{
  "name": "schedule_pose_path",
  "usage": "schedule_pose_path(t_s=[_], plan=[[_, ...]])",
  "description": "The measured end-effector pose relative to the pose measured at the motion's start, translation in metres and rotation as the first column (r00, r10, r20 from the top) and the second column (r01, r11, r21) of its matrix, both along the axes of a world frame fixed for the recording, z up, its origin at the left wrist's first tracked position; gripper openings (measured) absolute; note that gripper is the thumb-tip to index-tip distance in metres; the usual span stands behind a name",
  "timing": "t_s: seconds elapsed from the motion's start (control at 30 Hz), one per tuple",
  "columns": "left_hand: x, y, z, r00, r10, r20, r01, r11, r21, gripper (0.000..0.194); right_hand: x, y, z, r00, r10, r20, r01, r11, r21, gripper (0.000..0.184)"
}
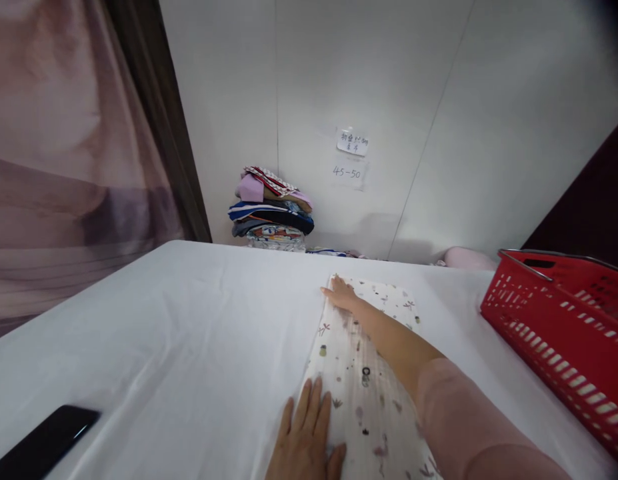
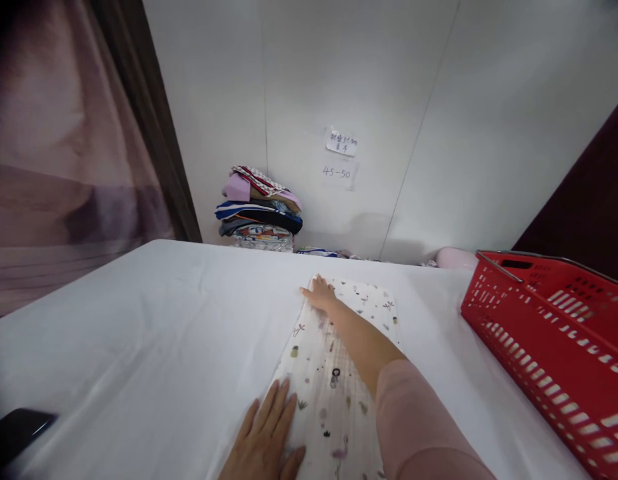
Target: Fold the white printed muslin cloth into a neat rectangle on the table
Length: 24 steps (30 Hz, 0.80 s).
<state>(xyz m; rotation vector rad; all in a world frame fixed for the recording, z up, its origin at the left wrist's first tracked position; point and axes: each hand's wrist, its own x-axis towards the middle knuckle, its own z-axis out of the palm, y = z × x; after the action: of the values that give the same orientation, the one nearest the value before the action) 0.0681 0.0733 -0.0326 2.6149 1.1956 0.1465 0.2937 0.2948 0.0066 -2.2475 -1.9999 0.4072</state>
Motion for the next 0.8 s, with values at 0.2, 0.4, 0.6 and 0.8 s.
schedule_pose_path(t_s=[0.2,0.4,0.6,0.8], plan=[[-0.003,-0.001,-0.008,0.999,-0.012,0.037,0.005,0.981,0.193,0.057,0.035,-0.012,-0.004,0.991,-0.078,0.106,0.079,0.997,-0.004,0.073],[-0.006,0.000,-0.013,0.999,-0.033,0.041,0.015,0.927,0.374,0.055,0.047,-0.015,-0.002,0.996,-0.033,0.077,0.034,0.999,-0.014,0.071],[-0.008,0.000,-0.012,0.998,-0.043,0.051,0.019,0.916,0.400,0.055,0.085,-0.039,-0.003,0.985,-0.127,0.117,0.123,0.992,0.040,0.074],[-0.008,0.001,-0.011,0.996,-0.051,0.075,0.012,0.894,0.449,0.056,0.106,-0.047,-0.007,0.984,-0.143,0.108,0.146,0.989,-0.013,0.075]])
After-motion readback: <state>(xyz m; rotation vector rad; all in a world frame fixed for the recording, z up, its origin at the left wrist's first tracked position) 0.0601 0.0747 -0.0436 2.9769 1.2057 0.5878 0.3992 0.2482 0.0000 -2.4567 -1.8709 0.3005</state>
